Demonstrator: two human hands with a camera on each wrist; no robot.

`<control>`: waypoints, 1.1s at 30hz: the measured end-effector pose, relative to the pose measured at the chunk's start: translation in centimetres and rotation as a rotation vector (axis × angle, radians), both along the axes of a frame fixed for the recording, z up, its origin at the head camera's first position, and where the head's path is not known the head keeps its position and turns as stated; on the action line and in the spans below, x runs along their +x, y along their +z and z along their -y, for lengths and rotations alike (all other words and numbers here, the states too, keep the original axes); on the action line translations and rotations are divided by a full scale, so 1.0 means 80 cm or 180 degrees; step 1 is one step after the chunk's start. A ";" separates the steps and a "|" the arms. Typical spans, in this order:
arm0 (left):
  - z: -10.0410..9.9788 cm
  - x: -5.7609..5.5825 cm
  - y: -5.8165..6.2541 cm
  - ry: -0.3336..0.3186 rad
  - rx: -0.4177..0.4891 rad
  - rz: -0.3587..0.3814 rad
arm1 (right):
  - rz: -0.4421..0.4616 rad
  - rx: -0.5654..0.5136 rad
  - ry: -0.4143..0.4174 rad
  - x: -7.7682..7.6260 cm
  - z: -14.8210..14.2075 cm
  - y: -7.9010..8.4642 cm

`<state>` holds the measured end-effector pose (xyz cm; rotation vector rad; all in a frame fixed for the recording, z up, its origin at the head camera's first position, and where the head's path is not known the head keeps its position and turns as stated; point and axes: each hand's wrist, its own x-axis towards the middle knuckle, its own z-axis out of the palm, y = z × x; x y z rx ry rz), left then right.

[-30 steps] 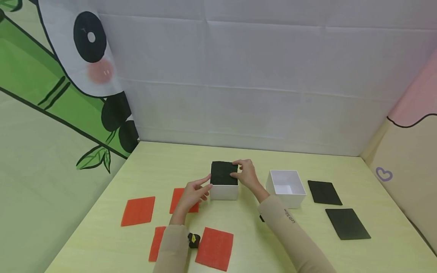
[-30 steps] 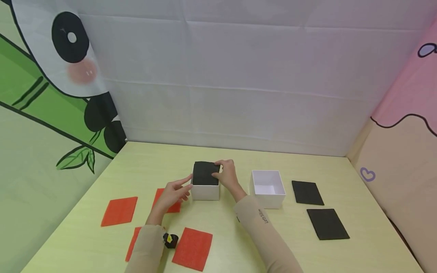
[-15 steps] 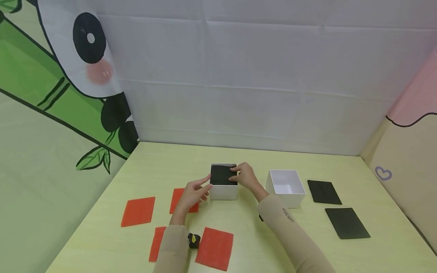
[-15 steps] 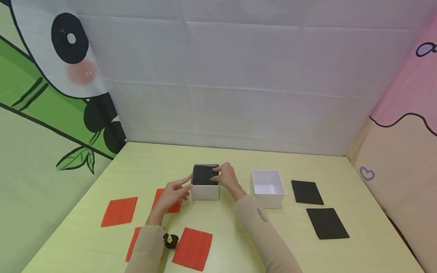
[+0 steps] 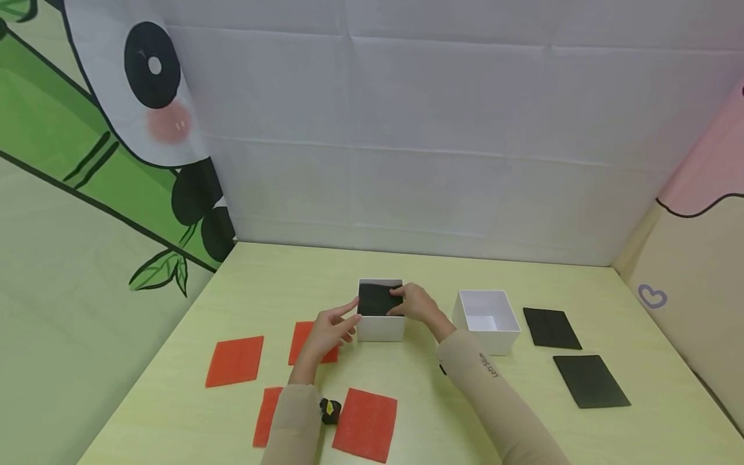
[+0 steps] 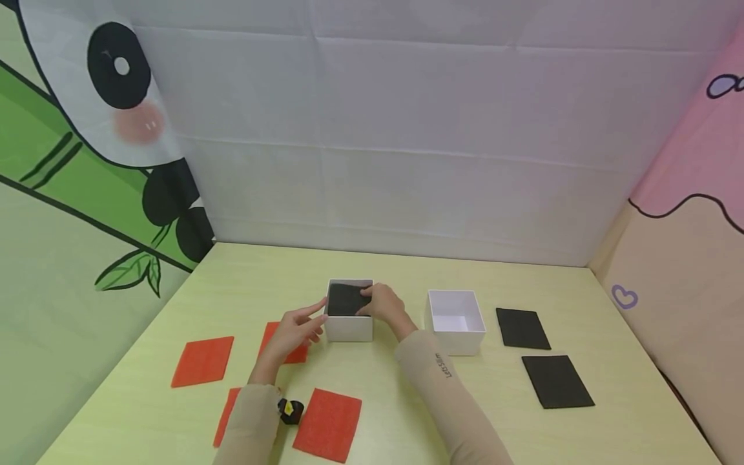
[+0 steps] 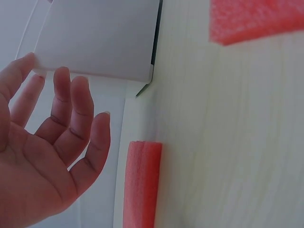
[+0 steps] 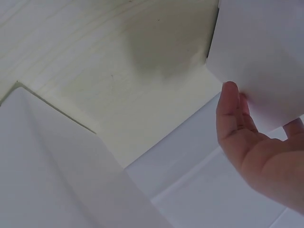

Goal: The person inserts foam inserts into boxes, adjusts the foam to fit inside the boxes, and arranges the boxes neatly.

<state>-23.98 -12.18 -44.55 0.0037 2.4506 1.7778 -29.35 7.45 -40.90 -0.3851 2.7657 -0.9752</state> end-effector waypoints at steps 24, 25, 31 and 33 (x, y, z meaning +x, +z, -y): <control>0.001 0.001 -0.002 -0.0020 0.0069 -0.0059 | -0.1222 0.0688 -0.0145 0.009 0.008 0.000; 0.002 0.001 -0.002 -0.0018 0.0069 -0.0060 | -0.1371 0.0720 -0.0135 0.011 0.009 0.001; 0.002 0.001 -0.003 -0.0042 0.0066 -0.0075 | -0.1815 0.0414 0.0296 0.016 0.020 -0.004; 0.003 0.001 -0.003 -0.0046 0.0084 -0.0079 | -0.1856 0.0302 0.0434 0.016 0.024 -0.008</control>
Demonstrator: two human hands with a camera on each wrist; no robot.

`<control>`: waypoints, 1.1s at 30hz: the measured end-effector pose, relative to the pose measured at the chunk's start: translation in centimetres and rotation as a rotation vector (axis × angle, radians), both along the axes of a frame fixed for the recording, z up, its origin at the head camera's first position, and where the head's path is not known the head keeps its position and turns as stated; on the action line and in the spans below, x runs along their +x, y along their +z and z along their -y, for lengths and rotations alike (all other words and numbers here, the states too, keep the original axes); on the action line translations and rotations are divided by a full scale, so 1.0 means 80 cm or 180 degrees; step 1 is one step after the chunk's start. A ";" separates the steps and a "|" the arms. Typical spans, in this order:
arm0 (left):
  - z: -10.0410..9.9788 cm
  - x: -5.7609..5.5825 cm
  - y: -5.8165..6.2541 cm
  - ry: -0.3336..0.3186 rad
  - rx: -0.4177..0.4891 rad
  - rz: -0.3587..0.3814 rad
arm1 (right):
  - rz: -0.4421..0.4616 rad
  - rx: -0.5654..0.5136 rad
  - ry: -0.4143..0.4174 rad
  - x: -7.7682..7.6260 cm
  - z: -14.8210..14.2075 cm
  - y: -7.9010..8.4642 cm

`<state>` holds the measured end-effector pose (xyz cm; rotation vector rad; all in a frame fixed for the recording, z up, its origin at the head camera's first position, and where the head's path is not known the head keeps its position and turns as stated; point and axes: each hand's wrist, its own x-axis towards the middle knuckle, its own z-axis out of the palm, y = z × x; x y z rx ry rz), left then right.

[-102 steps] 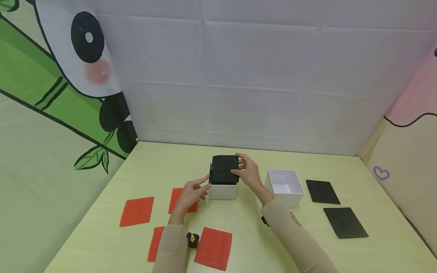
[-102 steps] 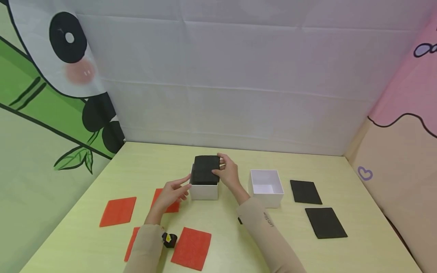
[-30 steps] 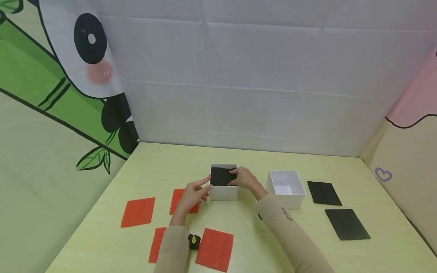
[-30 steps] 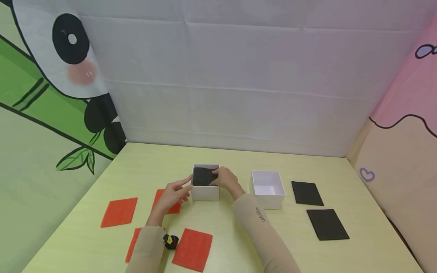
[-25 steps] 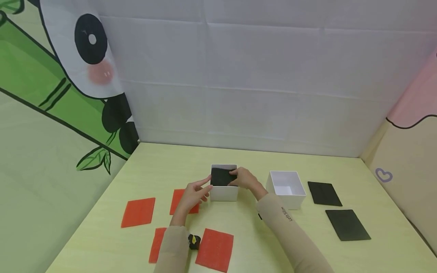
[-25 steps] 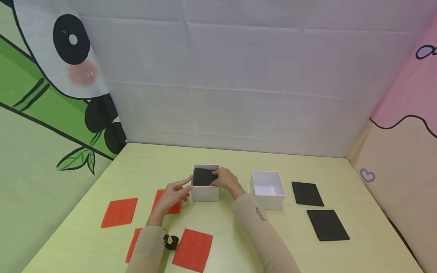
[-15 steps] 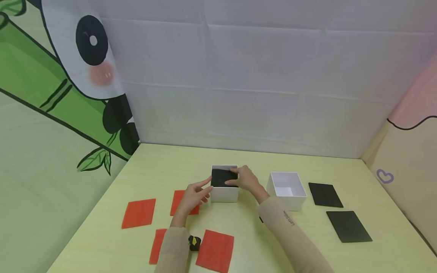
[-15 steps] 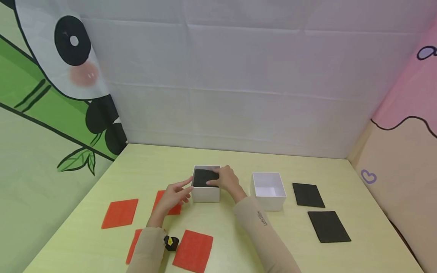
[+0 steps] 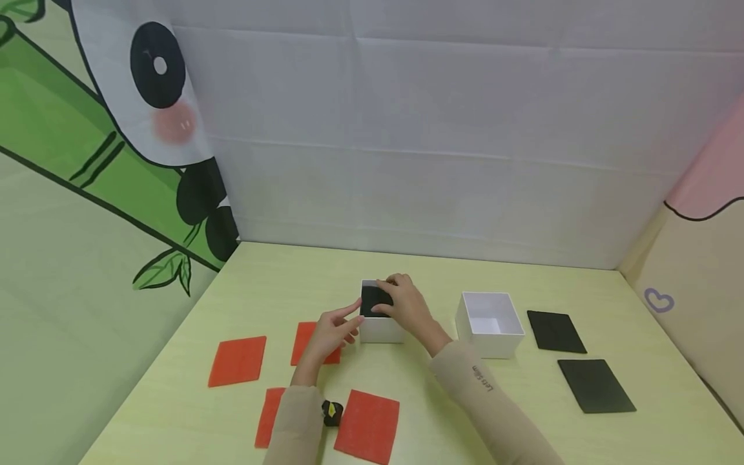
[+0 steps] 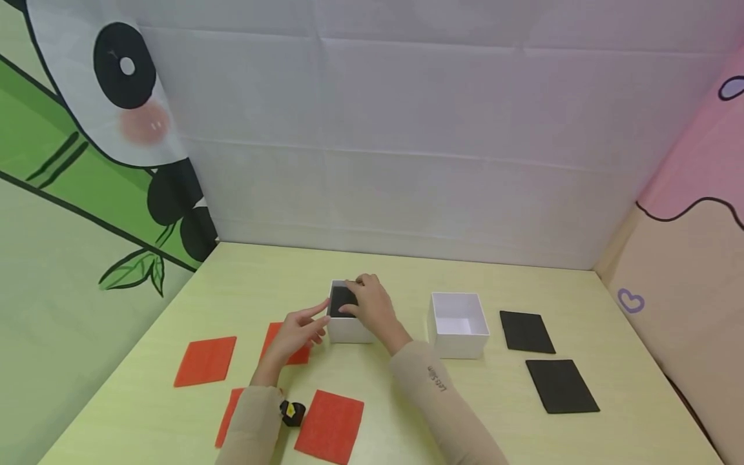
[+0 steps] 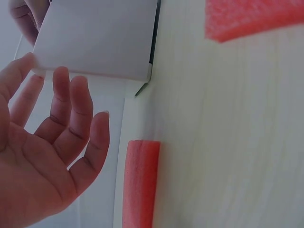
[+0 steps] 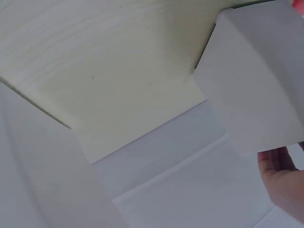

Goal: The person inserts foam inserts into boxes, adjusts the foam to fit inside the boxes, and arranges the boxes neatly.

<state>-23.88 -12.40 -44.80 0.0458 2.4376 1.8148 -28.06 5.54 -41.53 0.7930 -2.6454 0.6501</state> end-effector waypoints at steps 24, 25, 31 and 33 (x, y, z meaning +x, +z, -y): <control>-0.002 -0.002 0.001 0.0031 0.0034 0.0022 | 0.0694 -0.0124 0.0288 -0.011 0.016 0.004; -0.002 -0.002 0.002 0.0038 0.0030 0.0015 | 0.0718 -0.0083 0.0303 -0.012 0.016 0.005; -0.005 -0.003 0.003 0.0066 0.0029 0.0024 | 0.0853 0.0101 0.0456 -0.020 0.014 0.009; -0.006 -0.003 0.003 0.0073 0.0035 0.0032 | 0.0925 0.0129 0.0497 -0.022 0.014 0.010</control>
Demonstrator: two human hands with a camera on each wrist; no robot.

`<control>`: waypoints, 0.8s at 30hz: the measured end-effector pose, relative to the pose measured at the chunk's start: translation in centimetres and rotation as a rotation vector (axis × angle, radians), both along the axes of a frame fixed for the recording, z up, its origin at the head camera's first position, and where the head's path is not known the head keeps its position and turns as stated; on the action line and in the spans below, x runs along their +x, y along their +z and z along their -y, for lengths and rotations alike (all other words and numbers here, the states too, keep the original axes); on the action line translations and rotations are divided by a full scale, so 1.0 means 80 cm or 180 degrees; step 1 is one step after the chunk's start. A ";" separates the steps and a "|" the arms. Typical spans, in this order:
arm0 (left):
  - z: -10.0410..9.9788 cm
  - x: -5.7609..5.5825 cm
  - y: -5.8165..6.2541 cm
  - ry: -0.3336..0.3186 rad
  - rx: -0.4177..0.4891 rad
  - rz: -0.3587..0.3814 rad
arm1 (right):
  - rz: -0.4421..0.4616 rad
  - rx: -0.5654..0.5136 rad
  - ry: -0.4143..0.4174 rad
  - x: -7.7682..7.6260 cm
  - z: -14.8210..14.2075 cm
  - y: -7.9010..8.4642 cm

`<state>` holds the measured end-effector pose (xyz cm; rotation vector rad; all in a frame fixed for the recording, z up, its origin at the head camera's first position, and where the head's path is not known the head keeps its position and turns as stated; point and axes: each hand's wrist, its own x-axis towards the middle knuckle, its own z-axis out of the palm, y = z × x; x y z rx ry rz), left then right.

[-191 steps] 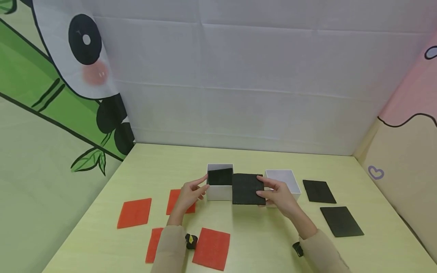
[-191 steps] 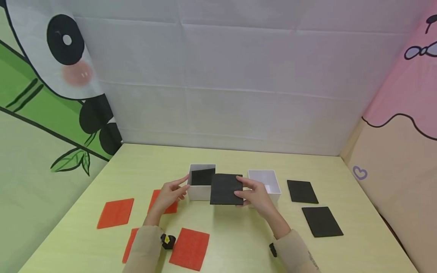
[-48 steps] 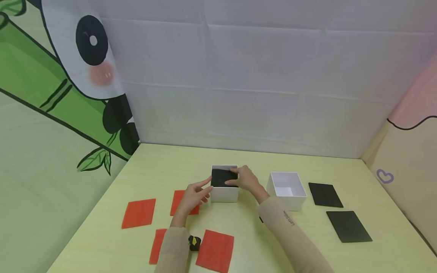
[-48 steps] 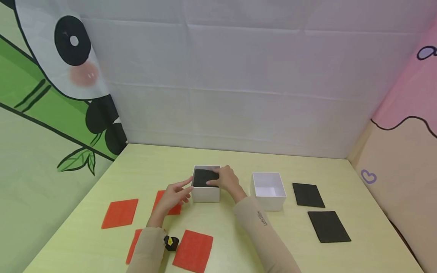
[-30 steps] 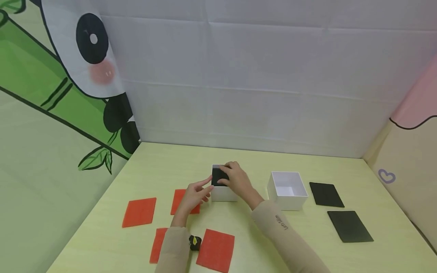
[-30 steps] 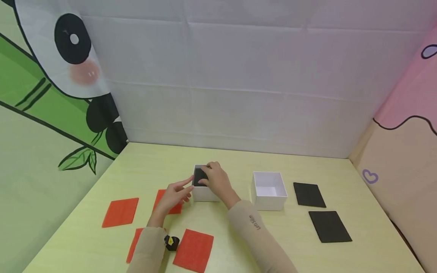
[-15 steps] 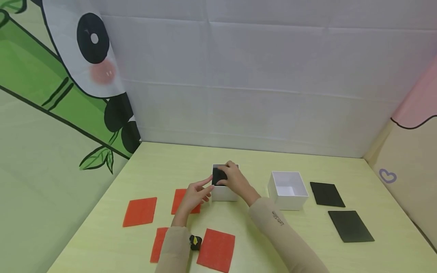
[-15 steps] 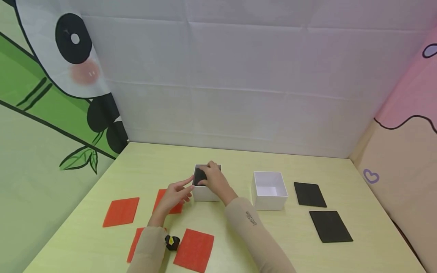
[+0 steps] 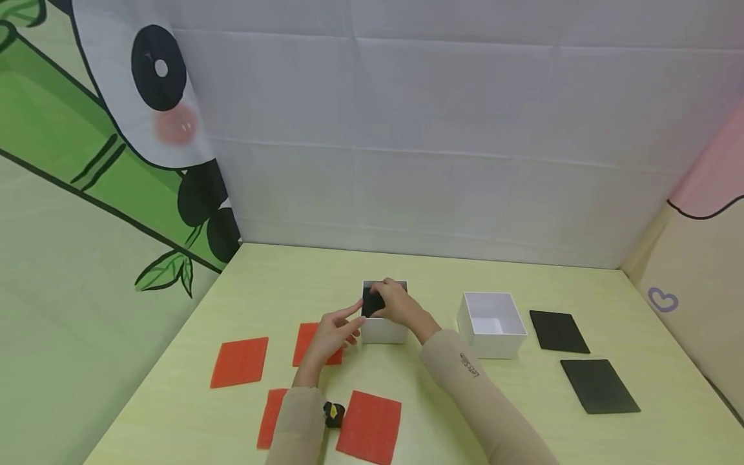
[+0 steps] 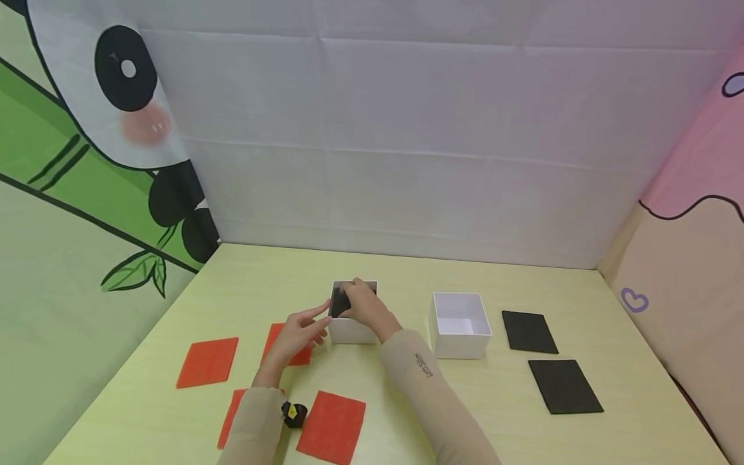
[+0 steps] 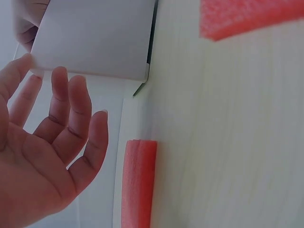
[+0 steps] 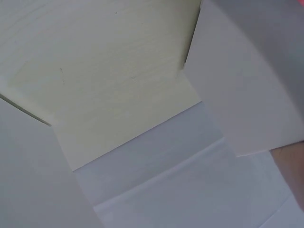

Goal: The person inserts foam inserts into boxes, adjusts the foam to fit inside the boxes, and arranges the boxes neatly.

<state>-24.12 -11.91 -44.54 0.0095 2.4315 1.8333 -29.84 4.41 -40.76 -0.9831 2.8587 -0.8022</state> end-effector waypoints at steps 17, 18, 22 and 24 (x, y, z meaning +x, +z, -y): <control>0.001 0.002 0.001 -0.0009 0.0019 -0.0003 | 0.0090 0.0118 0.0311 -0.006 0.001 0.003; 0.001 0.002 0.001 -0.0002 0.0013 -0.0004 | 0.0084 0.0115 0.0325 -0.006 0.002 0.003; 0.003 0.003 0.001 0.0011 -0.0010 -0.0009 | 0.0116 0.0048 0.0280 -0.005 0.004 0.002; 0.004 0.003 0.001 0.0004 -0.0016 -0.0015 | 0.0144 0.0007 0.0221 -0.003 0.005 0.002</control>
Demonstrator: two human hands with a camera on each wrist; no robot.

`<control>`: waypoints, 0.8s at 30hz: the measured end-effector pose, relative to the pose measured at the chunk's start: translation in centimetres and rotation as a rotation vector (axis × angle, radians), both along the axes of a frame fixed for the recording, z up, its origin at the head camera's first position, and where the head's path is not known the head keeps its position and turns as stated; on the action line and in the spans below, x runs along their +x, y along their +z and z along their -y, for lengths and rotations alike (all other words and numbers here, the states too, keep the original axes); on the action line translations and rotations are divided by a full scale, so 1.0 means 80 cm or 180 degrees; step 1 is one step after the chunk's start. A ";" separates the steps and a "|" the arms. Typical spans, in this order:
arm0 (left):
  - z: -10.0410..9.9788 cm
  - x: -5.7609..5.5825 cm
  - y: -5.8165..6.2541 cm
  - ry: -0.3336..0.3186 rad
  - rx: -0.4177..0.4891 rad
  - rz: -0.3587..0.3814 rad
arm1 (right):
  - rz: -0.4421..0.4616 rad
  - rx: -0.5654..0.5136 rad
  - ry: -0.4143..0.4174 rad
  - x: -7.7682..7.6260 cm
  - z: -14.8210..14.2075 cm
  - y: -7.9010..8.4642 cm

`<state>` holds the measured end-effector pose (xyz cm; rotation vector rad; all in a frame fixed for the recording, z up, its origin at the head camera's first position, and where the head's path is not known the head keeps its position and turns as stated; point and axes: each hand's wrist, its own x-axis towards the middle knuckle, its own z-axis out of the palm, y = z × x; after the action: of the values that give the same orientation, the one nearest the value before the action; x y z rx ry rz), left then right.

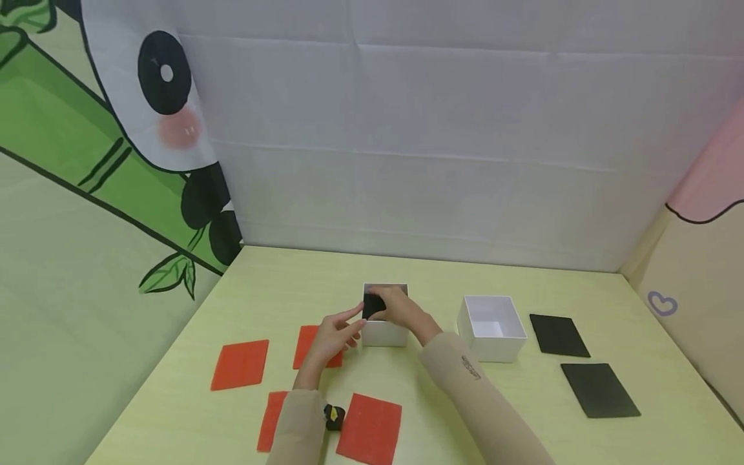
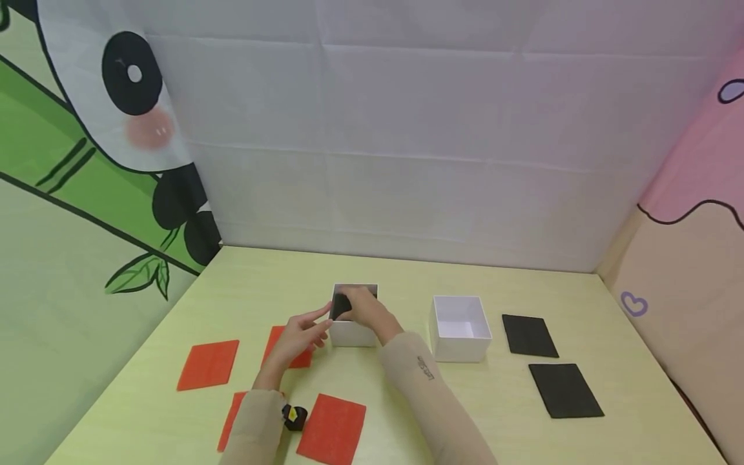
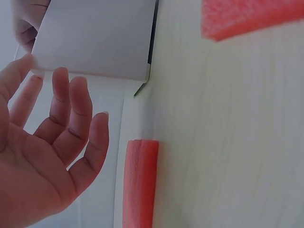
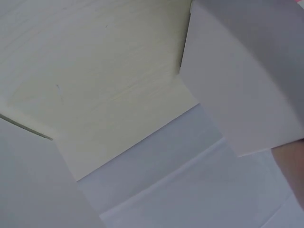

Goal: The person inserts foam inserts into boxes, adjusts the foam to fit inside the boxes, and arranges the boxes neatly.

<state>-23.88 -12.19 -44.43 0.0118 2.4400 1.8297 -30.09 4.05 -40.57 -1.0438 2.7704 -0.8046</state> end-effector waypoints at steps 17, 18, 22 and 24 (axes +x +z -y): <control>-0.007 -0.004 0.001 0.0028 -0.0014 -0.0012 | -0.0252 -0.0375 0.0119 0.013 -0.030 0.011; -0.008 -0.005 0.000 0.0035 -0.0016 -0.0007 | -0.0254 -0.0385 0.0086 0.014 -0.033 0.012; -0.011 -0.008 0.000 0.0069 -0.0028 -0.0010 | -0.0320 -0.0463 0.0045 0.014 -0.046 0.013; -0.013 -0.010 -0.001 0.0080 -0.0040 -0.0020 | -0.0359 -0.0481 0.0042 0.014 -0.052 0.015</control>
<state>-24.68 -11.12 -44.52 -0.0141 2.4671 1.8272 -28.94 8.22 -39.40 -1.1658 2.8286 -0.9970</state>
